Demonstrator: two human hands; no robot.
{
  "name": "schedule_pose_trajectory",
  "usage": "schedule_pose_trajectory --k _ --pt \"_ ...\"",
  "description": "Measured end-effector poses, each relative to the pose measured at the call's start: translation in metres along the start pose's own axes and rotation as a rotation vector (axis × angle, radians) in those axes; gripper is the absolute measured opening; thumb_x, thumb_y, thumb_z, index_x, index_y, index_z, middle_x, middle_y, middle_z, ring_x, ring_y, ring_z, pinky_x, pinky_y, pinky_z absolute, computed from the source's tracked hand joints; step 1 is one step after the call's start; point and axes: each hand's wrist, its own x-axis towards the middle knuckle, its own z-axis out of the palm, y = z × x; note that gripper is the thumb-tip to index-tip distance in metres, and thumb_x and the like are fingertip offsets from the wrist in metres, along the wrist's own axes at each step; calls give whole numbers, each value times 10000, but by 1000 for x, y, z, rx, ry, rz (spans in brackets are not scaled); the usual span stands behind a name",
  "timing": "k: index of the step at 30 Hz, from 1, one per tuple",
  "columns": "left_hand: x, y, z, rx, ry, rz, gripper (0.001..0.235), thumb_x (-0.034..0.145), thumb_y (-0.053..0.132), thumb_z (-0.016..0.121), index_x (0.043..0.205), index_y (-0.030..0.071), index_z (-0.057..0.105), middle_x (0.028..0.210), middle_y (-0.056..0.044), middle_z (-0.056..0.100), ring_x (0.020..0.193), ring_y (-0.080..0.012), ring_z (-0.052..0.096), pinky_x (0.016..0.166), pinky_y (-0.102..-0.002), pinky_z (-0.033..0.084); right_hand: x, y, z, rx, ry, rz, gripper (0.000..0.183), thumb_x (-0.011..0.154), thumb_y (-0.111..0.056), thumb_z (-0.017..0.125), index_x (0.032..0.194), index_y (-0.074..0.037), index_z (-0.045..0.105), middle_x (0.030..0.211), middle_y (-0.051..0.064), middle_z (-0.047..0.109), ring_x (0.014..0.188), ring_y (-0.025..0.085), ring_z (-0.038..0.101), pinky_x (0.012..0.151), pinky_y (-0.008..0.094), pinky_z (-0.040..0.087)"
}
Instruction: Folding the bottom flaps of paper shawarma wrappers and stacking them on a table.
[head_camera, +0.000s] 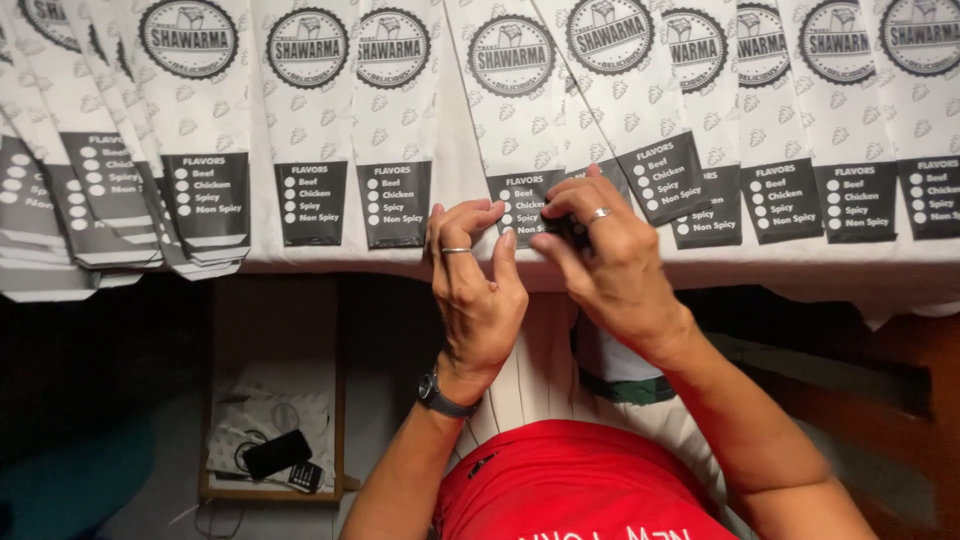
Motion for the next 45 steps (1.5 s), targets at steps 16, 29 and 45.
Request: schedule_pose_trajectory --k 16,29,45 --pt "20 -26 -77 114 17 262 166 962 -99 593 1099 -22 647 1299 -209 658 1201 -400 670 1129 -514 454 3 -12 -2 -39 50 -142 340 839 156 656 1143 2 655 1221 166 676 1132 377 691 1097 498 488" --pt "40 -70 -114 -30 -328 257 222 905 -34 769 1113 -28 691 1275 -178 658 1211 -355 668 1138 -483 474 16 -16 78 -19 -26 -360 207 948 15 644 1153 5 671 1195 170 685 1121 387 695 1104 493 497" --pt "43 -79 -110 -48 -366 215 124 993 42 698 922 -59 683 1229 -165 641 1065 -320 747 1156 -475 447 16 -15 77 -34 18 -347 135 1014 -16 621 889 34 637 1084 153 699 1008 345 714 1144 515 434"
